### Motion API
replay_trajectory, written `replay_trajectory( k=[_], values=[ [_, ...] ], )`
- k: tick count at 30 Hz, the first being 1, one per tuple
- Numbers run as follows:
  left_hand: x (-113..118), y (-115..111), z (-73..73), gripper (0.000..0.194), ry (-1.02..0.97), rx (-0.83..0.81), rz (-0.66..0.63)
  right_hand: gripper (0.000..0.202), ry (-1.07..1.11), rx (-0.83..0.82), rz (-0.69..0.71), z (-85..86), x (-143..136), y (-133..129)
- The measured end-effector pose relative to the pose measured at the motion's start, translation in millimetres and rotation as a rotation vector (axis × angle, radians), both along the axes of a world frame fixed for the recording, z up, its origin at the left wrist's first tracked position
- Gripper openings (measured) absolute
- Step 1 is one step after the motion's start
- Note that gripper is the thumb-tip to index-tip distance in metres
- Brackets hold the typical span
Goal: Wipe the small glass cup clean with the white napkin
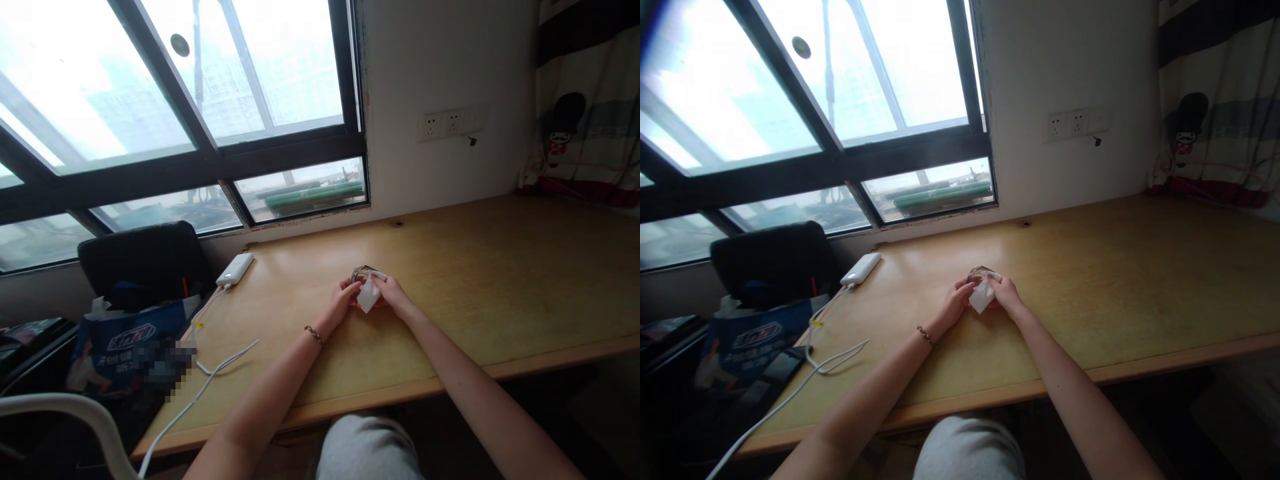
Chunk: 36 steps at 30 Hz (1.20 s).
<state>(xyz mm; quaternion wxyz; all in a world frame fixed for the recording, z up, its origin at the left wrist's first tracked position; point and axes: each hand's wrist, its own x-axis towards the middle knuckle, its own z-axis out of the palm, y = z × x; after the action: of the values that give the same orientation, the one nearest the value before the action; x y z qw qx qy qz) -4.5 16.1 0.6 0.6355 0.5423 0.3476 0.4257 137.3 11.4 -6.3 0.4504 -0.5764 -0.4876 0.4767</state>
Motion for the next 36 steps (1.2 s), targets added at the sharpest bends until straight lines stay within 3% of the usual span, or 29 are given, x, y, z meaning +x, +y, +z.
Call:
replay_trajectory(
  k=[3,6,9,11,13,15,18,21,27,33,36],
  values=[
    [1,0,2.3,0.046,-0.07,-0.014,0.026,0.048,0.057,0.016,-0.084,-2.6,3,3],
    [1,1,4.8,0.047,-0.11,-0.016,0.049,0.047,-0.185,0.092,-0.328,-4.0,14,6],
    [0,2,6.0,0.047,-0.131,-0.005,0.067,0.032,-0.483,0.333,-0.563,2.3,24,1],
    [-1,2,6.0,0.046,-0.137,0.005,0.064,0.029,-0.614,0.51,-0.62,9.8,26,-6],
    [-1,2,5.6,0.045,-0.138,0.013,0.039,0.031,-0.706,0.645,-0.538,16.6,22,-14],
    [-1,1,4.9,0.044,-0.134,0.019,0.011,0.03,-0.767,0.732,-0.372,20.6,16,-20],
    [0,1,4.1,0.044,-0.125,0.029,0.005,0.026,-0.789,0.775,-0.158,21.4,7,-22],
    [0,1,4.1,0.047,-0.126,0.033,0.051,0.022,-0.773,0.773,-0.044,21.1,4,-22],
    [-1,0,6.4,0.051,-0.124,0.093,0.147,0.026,-0.715,0.738,0.043,22.4,1,-25],
    [2,-6,10.9,0.043,-0.026,0.241,0.118,0.035,-0.554,0.714,0.2,23.4,2,-22],
    [3,-8,14.1,0.042,-0.024,0.263,0.16,0.04,-0.658,0.71,0.185,23.7,3,-21]
  ],
)
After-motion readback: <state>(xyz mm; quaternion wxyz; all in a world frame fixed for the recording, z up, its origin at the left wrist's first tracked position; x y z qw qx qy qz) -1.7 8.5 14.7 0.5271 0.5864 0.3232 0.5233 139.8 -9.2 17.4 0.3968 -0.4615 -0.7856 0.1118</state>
